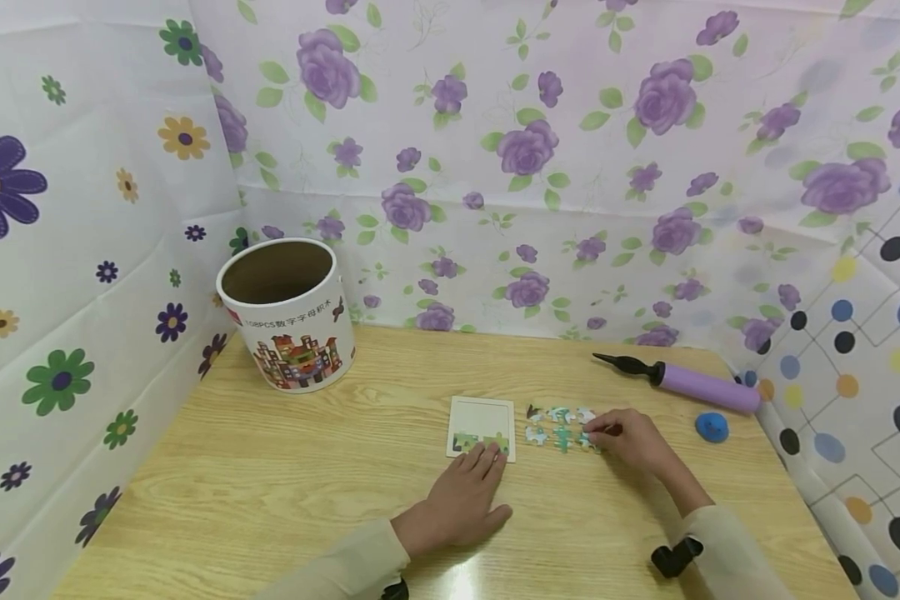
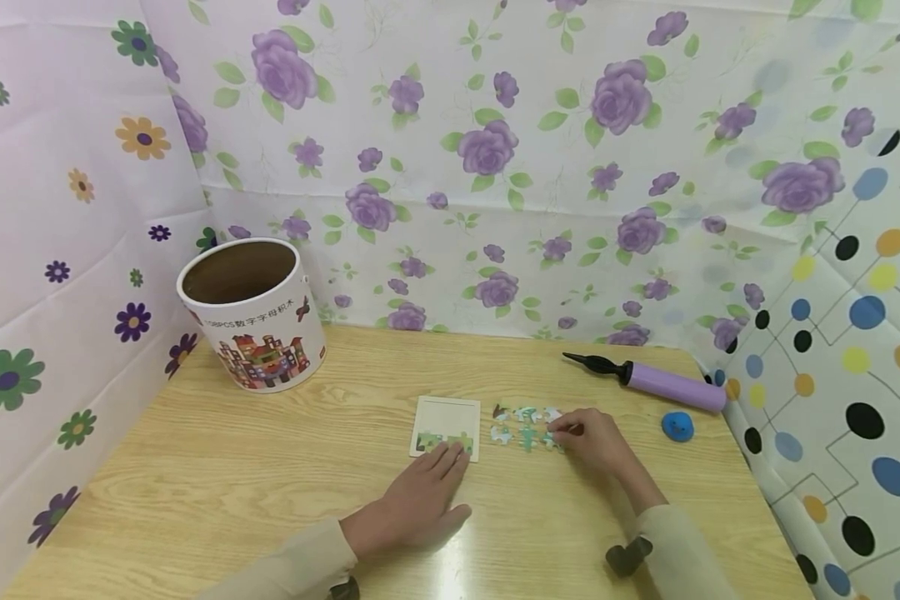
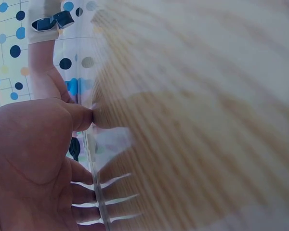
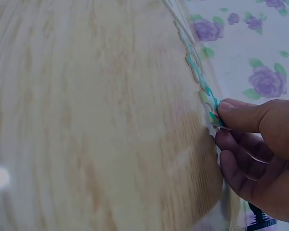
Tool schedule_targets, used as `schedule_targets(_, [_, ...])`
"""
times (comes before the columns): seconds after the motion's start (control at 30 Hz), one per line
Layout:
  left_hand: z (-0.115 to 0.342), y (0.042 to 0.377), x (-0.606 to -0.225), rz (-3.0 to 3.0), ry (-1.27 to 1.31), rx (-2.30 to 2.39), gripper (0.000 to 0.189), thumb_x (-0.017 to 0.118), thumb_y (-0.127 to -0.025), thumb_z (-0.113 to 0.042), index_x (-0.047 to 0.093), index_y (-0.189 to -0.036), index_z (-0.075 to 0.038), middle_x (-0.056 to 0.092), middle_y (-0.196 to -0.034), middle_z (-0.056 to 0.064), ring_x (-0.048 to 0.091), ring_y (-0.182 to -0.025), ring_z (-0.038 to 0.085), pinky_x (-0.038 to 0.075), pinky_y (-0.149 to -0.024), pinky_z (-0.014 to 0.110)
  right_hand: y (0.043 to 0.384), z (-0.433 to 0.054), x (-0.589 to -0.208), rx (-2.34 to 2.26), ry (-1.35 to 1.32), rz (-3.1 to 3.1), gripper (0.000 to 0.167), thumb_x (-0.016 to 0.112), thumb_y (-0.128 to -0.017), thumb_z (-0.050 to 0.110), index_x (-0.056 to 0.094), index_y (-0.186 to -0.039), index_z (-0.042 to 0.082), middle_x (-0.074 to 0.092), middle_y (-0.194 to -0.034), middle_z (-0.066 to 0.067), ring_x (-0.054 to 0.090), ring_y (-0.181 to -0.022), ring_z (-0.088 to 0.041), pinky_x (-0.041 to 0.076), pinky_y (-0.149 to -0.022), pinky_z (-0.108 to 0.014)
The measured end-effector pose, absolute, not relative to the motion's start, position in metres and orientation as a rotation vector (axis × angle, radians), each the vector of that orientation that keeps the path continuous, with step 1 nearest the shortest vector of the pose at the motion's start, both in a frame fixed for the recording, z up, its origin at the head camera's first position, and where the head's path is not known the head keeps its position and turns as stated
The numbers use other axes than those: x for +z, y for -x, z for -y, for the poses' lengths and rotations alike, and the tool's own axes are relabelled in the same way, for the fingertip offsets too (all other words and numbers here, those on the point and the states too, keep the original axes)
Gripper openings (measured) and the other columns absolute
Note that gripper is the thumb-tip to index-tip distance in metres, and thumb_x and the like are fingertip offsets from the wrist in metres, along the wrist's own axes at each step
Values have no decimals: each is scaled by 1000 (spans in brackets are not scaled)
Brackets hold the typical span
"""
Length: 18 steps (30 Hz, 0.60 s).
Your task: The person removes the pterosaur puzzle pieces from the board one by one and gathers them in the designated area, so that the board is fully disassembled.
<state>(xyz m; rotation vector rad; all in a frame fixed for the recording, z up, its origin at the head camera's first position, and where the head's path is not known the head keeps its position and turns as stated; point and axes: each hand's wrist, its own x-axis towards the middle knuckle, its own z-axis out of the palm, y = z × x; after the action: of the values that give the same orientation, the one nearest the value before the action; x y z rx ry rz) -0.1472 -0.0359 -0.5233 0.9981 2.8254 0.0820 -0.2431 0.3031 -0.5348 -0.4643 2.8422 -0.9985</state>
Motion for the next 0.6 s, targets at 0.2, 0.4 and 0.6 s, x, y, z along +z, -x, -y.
schedule_targets(0.2, [35, 147, -523, -2821, -991, 88, 72, 38, -108, -51, 28, -161, -4, 25, -168, 14, 23, -155, 30, 28, -122, 41, 245, -303, -539, -972, 504, -2871, 13, 74, -95, 18, 81, -105, 20, 75, -104, 0, 68, -89, -15, 56, -74, -33])
schedule_targets(0.4, [36, 149, -525, -2826, -999, 84, 72, 37, -108, -51, 28, -161, -4, 25, -168, 15, 23, -155, 30, 28, -122, 41, 246, -302, -539, -956, 530, -2887, 13, 75, -94, 18, 82, -104, 21, 73, -101, 2, 67, -90, -16, 57, -74, -34])
schedule_targets(0.6, [36, 149, -527, -2832, -1006, 96, 72, 37, -108, -51, 27, -161, -4, 24, -168, 15, 23, -155, 30, 28, -122, 41, 246, -299, -536, -954, 530, -2899, 13, 74, -95, 17, 81, -106, 19, 73, -101, 2, 67, -89, -16, 57, -75, -35])
